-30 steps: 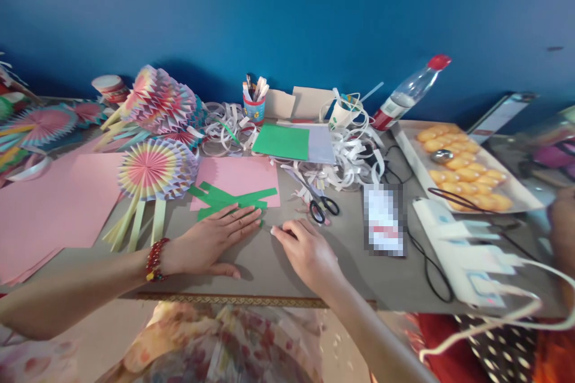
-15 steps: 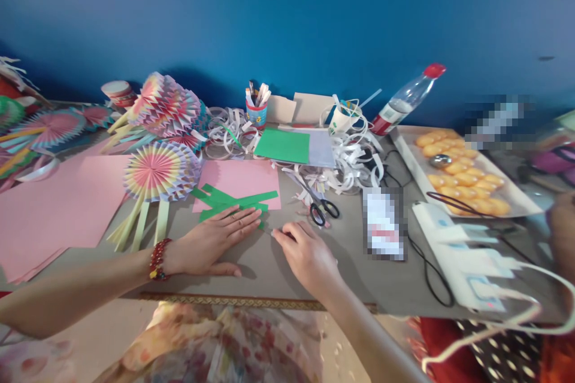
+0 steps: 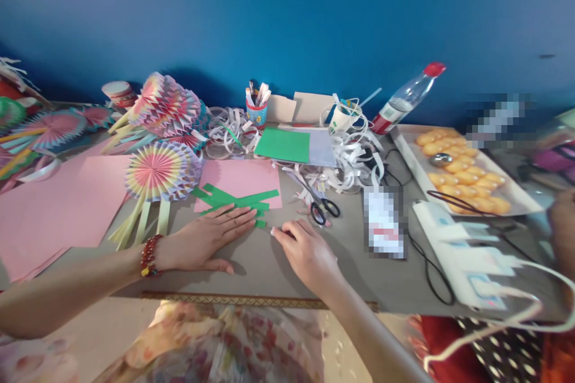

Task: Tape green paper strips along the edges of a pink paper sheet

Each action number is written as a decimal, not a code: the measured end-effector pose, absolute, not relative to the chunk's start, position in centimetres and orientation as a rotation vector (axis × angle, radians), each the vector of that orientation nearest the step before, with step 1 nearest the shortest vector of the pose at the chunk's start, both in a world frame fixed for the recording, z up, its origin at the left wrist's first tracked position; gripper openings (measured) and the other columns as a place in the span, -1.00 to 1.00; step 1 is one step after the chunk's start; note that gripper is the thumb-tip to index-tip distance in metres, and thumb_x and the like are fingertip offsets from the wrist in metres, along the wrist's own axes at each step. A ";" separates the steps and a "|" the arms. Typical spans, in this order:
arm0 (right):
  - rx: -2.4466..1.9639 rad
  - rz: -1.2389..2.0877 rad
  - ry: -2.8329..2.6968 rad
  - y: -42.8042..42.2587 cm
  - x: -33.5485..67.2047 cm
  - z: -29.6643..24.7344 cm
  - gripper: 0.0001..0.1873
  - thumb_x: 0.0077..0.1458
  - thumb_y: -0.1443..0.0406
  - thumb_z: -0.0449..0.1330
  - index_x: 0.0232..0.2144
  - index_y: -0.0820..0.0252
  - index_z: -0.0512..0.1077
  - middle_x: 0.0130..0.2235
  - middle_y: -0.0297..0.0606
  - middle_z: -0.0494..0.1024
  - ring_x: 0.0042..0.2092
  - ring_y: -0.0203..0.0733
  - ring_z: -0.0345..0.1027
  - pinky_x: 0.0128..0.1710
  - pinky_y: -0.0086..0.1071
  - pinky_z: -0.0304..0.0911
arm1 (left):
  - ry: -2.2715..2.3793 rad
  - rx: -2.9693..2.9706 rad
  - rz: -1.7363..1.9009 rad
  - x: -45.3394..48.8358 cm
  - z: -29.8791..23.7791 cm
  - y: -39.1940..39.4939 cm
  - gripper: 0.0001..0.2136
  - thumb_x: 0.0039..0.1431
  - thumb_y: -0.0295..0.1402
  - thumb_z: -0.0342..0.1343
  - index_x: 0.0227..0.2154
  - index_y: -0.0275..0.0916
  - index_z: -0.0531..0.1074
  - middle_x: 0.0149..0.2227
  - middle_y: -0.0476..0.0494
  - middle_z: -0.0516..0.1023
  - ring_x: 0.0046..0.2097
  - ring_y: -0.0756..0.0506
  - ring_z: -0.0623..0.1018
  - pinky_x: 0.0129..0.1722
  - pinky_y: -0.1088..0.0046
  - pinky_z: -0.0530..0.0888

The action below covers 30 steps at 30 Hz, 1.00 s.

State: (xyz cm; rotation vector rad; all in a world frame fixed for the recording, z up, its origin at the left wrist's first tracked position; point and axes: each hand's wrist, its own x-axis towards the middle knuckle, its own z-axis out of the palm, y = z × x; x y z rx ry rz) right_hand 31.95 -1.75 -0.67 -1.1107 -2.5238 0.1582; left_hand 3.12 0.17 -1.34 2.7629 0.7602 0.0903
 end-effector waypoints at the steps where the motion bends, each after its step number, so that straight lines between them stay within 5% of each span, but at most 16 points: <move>1: -1.107 0.160 -2.527 -1.8 31.9 -0.7 -0.70 0.30 0.43 0.02 -0.09 0.22 0.53 -0.28 -0.16 0.49 -0.21 -0.16 0.36 -0.20 -0.35 0.30 | 0.758 2.760 0.087 3.1 -1.3 0.2 -0.13 0.24 0.22 -0.15 0.41 -0.23 -0.27 0.43 -0.21 -0.17 0.43 -0.22 -0.07 0.38 0.18 -0.20; 30: -1.160 0.174 -2.504 -2.2 30.3 -1.0 -0.68 0.31 0.42 0.01 -0.03 0.16 0.50 -0.25 -0.16 0.49 -0.21 -0.19 0.37 -0.19 -0.37 0.31 | 0.757 2.719 0.105 3.2 -1.2 0.1 -0.12 0.25 0.20 -0.13 0.41 -0.24 -0.28 0.43 -0.24 -0.17 0.43 -0.23 -0.08 0.38 0.15 -0.19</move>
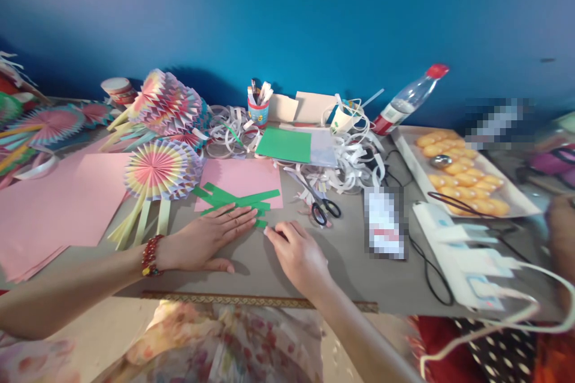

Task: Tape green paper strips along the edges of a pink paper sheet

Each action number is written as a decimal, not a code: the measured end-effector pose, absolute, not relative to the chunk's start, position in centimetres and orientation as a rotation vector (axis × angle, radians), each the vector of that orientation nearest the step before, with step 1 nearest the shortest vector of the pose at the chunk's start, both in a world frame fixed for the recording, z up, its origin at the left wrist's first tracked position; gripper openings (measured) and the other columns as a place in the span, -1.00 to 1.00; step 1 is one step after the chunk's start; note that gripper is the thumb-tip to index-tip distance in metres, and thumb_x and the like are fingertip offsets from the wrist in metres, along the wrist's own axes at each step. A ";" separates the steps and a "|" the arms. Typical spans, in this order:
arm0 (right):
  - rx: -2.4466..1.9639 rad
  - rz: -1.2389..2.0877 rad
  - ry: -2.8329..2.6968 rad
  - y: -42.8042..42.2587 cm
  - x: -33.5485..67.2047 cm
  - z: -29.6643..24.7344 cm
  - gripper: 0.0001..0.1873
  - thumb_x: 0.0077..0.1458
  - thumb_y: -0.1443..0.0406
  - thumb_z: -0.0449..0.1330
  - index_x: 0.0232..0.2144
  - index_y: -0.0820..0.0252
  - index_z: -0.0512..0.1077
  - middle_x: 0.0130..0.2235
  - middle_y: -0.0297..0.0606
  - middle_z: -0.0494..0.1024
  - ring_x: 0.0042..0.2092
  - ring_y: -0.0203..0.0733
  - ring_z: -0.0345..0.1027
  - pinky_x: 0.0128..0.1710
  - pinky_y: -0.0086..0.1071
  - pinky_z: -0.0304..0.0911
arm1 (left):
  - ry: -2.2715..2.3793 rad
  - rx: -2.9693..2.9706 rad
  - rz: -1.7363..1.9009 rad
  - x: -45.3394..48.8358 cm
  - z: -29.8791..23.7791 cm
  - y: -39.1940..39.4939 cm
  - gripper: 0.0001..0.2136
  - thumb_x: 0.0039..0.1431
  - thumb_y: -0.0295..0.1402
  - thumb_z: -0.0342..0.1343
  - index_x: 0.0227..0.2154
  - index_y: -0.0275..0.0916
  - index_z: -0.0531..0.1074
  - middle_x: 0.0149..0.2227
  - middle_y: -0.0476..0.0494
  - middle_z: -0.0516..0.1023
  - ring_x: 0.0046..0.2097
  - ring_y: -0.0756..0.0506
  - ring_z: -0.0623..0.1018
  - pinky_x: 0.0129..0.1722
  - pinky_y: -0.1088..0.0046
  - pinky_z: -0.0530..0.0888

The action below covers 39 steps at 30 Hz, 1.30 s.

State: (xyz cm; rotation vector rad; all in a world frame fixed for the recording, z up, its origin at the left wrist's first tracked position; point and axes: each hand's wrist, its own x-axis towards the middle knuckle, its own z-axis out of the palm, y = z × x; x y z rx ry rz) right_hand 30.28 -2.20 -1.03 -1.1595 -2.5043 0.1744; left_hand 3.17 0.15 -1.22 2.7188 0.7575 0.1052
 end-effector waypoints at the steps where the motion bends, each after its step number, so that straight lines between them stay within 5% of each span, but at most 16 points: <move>1: -1.163 0.170 -2.506 -2.2 30.1 -1.0 -0.69 0.30 0.42 0.01 -0.04 0.17 0.50 -0.25 -0.16 0.49 -0.22 -0.19 0.37 -0.20 -0.37 0.31 | 0.749 2.713 0.110 3.1 -1.0 0.2 -0.13 0.25 0.19 -0.12 0.41 -0.24 -0.29 0.43 -0.25 -0.17 0.43 -0.22 -0.08 0.38 0.16 -0.18; 7: -1.170 0.165 -2.495 -2.1 29.9 -0.8 -0.71 0.30 0.42 0.02 -0.16 0.14 0.54 -0.26 -0.16 0.50 -0.25 -0.18 0.38 -0.27 -0.38 0.30 | 0.843 2.733 0.154 2.0 1.1 0.7 -0.21 0.33 0.10 -0.13 0.41 -0.20 -0.31 0.43 -0.22 -0.14 0.43 -0.22 -0.08 0.39 0.14 -0.19; 39: -1.126 0.102 -2.561 -2.3 29.7 -0.9 -0.69 0.31 0.42 0.01 -0.09 0.17 0.53 -0.29 -0.19 0.51 -0.24 -0.19 0.38 -0.22 -0.38 0.28 | 0.769 2.723 0.069 1.2 -0.9 -0.4 -0.14 0.26 0.20 -0.16 0.41 -0.26 -0.25 0.43 -0.26 -0.19 0.42 -0.25 -0.06 0.38 0.17 -0.19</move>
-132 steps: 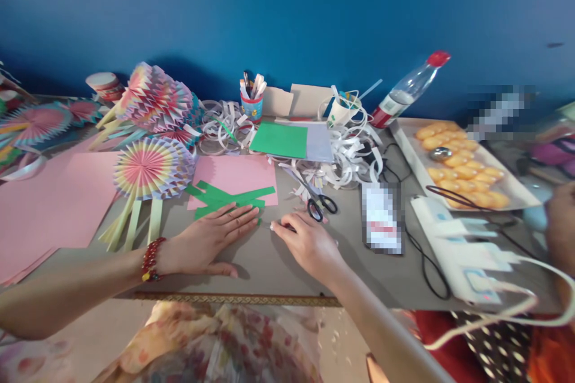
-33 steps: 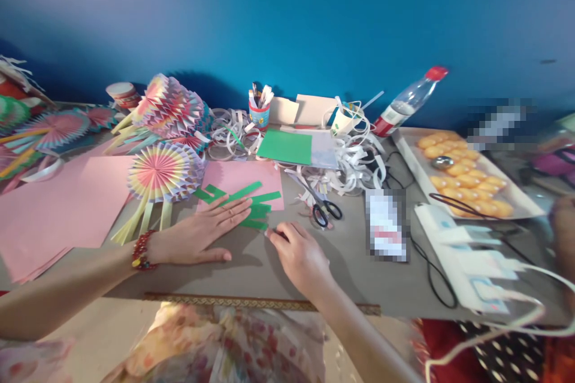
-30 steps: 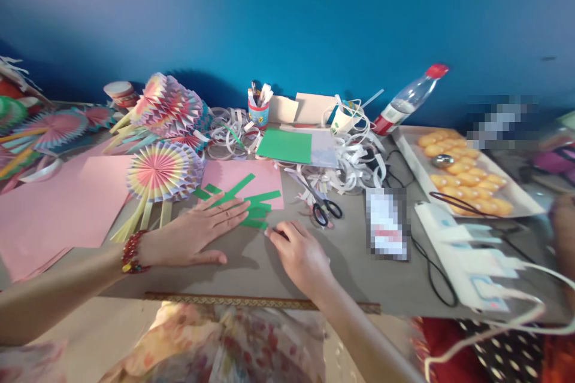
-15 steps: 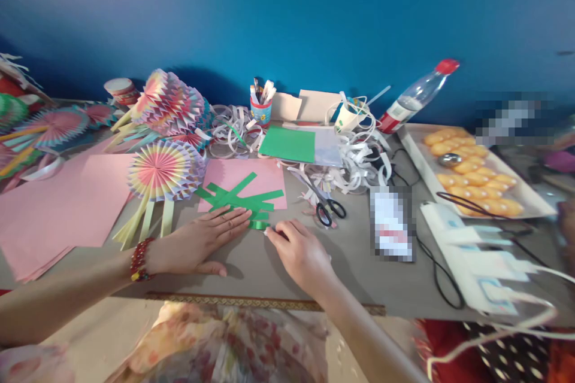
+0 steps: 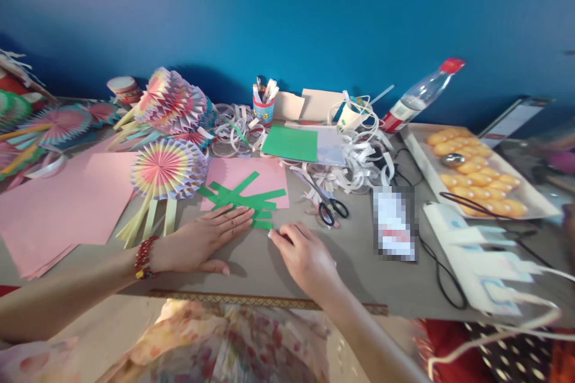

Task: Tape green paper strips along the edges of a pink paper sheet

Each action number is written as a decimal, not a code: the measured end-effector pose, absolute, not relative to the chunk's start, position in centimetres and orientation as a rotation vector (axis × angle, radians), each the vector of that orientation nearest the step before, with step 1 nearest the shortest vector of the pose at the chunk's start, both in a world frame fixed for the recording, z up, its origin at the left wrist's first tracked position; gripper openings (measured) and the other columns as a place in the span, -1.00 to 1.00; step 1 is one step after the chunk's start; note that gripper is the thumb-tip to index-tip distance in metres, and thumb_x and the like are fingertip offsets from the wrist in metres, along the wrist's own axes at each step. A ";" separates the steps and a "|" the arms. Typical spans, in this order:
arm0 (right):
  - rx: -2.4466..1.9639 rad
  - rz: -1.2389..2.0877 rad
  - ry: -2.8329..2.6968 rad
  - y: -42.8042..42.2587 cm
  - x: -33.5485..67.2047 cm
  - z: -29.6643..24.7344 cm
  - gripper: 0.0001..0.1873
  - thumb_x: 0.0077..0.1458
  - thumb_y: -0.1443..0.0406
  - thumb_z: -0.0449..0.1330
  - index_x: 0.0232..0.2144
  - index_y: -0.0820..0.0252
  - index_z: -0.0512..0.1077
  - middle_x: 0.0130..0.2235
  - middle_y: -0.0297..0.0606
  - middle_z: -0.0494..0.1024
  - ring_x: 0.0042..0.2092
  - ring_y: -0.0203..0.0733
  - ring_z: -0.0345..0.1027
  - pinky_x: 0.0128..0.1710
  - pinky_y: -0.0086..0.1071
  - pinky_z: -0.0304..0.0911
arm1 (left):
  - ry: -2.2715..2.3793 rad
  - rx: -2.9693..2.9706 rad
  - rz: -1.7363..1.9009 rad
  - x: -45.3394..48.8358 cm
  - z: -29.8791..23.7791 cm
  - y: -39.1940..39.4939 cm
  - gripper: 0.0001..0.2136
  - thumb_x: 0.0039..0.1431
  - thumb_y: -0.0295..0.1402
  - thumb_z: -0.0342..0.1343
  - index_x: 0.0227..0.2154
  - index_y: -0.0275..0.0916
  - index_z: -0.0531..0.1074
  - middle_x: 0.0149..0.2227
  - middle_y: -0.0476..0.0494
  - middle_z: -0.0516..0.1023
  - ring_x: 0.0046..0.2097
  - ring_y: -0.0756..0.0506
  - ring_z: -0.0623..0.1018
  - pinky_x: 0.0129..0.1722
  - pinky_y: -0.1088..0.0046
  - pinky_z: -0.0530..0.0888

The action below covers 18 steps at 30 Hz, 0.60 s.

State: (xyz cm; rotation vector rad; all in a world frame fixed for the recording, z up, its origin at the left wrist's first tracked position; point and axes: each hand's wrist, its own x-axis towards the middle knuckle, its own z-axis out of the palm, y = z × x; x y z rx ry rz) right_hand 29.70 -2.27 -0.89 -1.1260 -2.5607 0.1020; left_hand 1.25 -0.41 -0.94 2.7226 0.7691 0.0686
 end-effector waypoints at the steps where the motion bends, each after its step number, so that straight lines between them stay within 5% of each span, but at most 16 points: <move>1: -1.128 0.104 -2.558 -2.3 29.6 -0.9 -0.70 0.31 0.42 0.01 -0.09 0.18 0.53 -0.29 -0.19 0.50 -0.24 -0.19 0.38 -0.22 -0.38 0.28 | 0.768 2.722 0.070 1.3 -0.9 -0.4 -0.14 0.26 0.20 -0.15 0.41 -0.26 -0.25 0.43 -0.26 -0.18 0.42 -0.25 -0.06 0.38 0.17 -0.19; 18: -1.130 0.095 -2.562 -1.9 28.2 -0.8 -0.71 0.33 0.40 0.01 -0.18 0.17 0.55 -0.30 -0.20 0.50 -0.24 -0.19 0.35 -0.24 -0.38 0.24 | 0.889 2.691 0.082 0.0 1.0 -0.1 -0.26 0.36 0.07 -0.18 0.41 -0.20 -0.31 0.44 -0.17 -0.18 0.43 -0.19 -0.13 0.39 0.19 -0.21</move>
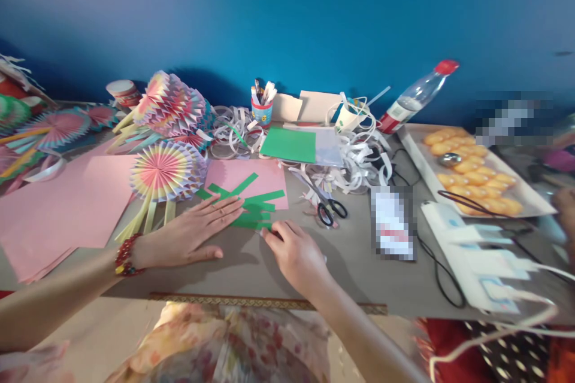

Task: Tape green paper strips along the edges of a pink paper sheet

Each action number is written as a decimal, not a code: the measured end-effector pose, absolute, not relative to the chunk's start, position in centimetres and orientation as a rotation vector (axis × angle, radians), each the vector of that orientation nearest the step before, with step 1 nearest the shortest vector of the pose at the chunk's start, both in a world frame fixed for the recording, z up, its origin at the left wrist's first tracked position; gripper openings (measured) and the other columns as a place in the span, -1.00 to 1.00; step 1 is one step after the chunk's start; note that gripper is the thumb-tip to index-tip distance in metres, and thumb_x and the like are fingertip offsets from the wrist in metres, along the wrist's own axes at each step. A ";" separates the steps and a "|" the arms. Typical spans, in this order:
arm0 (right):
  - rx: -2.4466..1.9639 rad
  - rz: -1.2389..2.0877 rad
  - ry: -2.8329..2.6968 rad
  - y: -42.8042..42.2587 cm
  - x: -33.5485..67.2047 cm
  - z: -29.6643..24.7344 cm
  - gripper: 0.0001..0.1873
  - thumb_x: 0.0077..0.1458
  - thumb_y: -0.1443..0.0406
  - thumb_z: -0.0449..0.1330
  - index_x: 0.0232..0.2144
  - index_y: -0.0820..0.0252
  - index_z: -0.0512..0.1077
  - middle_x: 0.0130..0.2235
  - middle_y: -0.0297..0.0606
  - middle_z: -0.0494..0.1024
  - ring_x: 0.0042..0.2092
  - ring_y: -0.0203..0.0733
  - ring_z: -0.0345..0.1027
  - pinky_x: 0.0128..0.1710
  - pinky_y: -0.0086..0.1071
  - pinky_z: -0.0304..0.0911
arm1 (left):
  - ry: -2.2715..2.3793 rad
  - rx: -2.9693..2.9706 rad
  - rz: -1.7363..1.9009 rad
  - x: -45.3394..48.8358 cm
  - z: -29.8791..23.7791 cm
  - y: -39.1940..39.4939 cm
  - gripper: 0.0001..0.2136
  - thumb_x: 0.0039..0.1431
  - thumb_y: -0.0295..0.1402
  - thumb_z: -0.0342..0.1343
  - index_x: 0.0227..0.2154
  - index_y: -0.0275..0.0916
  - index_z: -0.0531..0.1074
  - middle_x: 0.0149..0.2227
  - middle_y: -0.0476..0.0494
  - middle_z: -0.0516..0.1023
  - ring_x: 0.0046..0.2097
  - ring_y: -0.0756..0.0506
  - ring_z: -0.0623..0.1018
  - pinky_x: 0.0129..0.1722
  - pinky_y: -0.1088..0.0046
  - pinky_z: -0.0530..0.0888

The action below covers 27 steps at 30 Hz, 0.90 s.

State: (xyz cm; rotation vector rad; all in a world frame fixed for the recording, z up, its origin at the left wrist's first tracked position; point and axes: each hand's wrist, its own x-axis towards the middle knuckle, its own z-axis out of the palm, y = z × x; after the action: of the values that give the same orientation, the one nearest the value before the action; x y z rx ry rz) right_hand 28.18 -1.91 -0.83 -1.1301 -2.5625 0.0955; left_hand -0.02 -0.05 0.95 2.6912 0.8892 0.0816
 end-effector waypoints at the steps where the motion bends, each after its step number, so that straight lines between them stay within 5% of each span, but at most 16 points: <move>1: -1.126 0.102 -2.564 -1.9 28.2 -0.8 -0.71 0.33 0.40 0.01 -0.16 0.17 0.54 -0.29 -0.19 0.50 -0.24 -0.19 0.35 -0.24 -0.38 0.24 | 0.907 2.702 0.073 -0.2 0.9 -0.2 -0.25 0.35 0.08 -0.18 0.41 -0.19 -0.30 0.44 -0.16 -0.17 0.43 -0.20 -0.12 0.39 0.17 -0.23; 27: -1.097 0.193 -2.602 -1.4 28.3 -0.6 -0.71 0.34 0.37 0.01 -0.14 0.17 0.54 -0.30 -0.22 0.51 -0.24 -0.19 0.36 -0.21 -0.37 0.24 | 0.858 2.683 0.085 -0.6 -0.6 -1.7 -0.15 0.26 0.18 -0.14 0.41 -0.24 -0.25 0.44 -0.24 -0.22 0.43 -0.26 -0.09 0.39 0.15 -0.17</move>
State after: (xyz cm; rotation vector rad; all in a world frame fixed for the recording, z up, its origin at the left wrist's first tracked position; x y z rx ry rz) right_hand 28.32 -1.41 -0.58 -1.0974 -2.6018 0.1925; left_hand -0.57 -1.67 -0.58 2.6828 0.8577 0.0850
